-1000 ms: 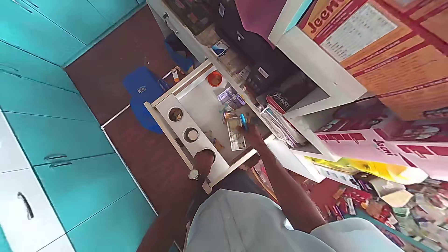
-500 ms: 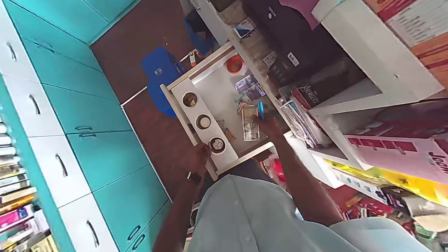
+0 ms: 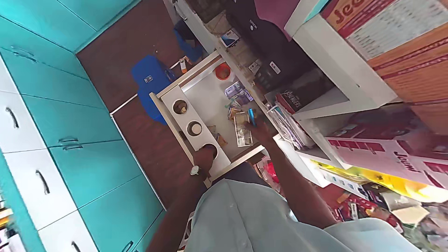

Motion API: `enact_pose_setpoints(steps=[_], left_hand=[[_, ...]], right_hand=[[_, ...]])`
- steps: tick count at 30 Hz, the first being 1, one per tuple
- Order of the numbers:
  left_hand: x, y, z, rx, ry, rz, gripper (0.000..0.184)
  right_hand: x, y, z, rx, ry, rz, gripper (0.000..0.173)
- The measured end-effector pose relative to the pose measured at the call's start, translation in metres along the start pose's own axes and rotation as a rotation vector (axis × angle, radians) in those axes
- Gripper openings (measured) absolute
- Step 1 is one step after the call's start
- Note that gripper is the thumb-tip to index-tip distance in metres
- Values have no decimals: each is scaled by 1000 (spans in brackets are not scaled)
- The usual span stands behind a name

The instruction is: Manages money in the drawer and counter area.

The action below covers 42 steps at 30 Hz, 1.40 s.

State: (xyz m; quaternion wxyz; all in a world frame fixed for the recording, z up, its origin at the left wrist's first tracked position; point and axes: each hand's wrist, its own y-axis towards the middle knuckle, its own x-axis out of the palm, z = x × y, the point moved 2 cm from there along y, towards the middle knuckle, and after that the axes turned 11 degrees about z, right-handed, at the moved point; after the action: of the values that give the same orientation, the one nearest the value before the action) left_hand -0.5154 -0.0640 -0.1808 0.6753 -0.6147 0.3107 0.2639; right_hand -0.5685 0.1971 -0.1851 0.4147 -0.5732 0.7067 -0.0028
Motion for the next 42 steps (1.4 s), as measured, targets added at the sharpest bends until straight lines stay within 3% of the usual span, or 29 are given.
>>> enact_pose_setpoints(steps=[6, 16, 23, 26, 28, 29, 31, 34, 37, 39, 40, 42], left_hand=[[2, 3, 1, 4, 12, 22, 32], [13, -14, -30, 117, -192, 171, 34], [26, -30, -70, 66, -540, 356, 42], [37, -38, -85, -9, -950, 603, 38], [31, -50, -89, -231, -1455, 573, 28], [31, -53, -89, -296, -1772, 588, 34], [28, -62, -87, -240, -2372, 465, 46], [29, -75, -86, -57, -2685, 255, 28], [33, -84, -88, -77, -2660, 221, 24], [34, -91, -91, -251, -2462, 390, 33], [35, -93, -95, -410, -2268, 535, 35], [39, -94, -106, -613, -1676, 771, 18]], right_hand=[[2, 5, 2, 37, -2, 0, 42], [16, 2, -12, 24, -76, -52, 42], [37, 1, -2, 67, 31, -149, 36], [44, -1, -5, 86, 52, -158, 35], [46, -2, -8, 78, 37, -163, 37], [48, -2, -8, 65, 28, -159, 36], [52, -2, -9, 42, 20, -156, 36], [57, -2, -15, 19, -39, -175, 36], [52, -1, -21, -7, -175, -112, 35], [41, 3, -21, -14, -254, 10, 36], [36, 4, -21, -1, -275, 46, 36], [29, 5, -22, 16, -306, 50, 35]])
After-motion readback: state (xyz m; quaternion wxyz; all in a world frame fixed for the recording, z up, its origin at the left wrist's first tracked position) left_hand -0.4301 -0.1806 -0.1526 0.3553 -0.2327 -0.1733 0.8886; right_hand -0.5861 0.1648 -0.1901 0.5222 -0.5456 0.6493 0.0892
